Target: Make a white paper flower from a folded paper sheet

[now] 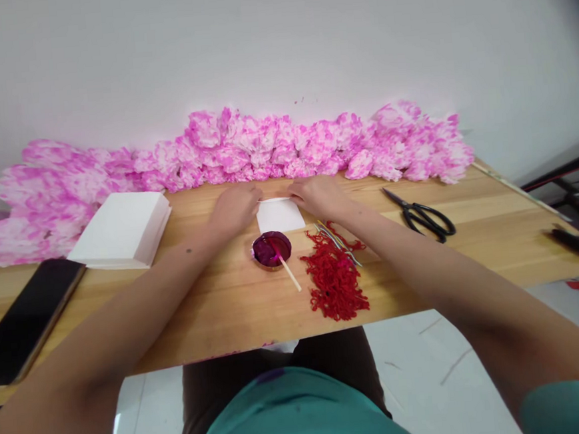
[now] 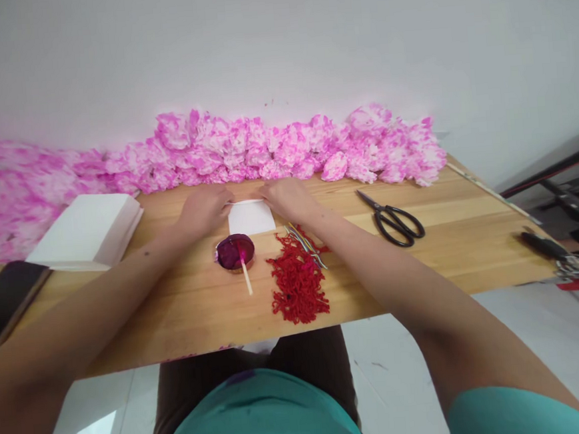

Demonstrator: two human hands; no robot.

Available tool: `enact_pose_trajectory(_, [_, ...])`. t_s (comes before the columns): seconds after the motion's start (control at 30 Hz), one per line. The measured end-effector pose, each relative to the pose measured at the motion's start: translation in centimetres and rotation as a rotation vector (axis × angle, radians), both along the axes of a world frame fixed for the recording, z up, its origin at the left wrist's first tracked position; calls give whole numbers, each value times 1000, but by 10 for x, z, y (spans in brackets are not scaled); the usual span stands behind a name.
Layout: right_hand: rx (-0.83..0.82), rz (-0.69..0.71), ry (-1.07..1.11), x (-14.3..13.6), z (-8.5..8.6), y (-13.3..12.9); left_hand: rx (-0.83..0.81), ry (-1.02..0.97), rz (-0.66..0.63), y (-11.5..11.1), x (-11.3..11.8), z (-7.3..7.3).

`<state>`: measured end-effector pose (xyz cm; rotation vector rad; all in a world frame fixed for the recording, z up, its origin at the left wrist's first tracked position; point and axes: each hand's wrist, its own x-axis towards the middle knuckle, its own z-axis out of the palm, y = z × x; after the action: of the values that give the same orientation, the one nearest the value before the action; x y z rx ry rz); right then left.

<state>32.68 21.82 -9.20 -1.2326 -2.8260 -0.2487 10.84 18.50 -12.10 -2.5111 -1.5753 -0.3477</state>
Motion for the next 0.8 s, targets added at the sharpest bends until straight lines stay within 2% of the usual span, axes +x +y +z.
enact_pose_trajectory(0.2, [40,23,9,6,-7,-2,68,0,23,-5,0,-7])
enact_pose_trajectory(0.47, [50,43,37,9,-15,0,106,35,-71,-5,-4,-12])
enact_pose_trajectory(0.8, [43,60,32,12,-16,3,-50,-61,-111,-6,-4,0])
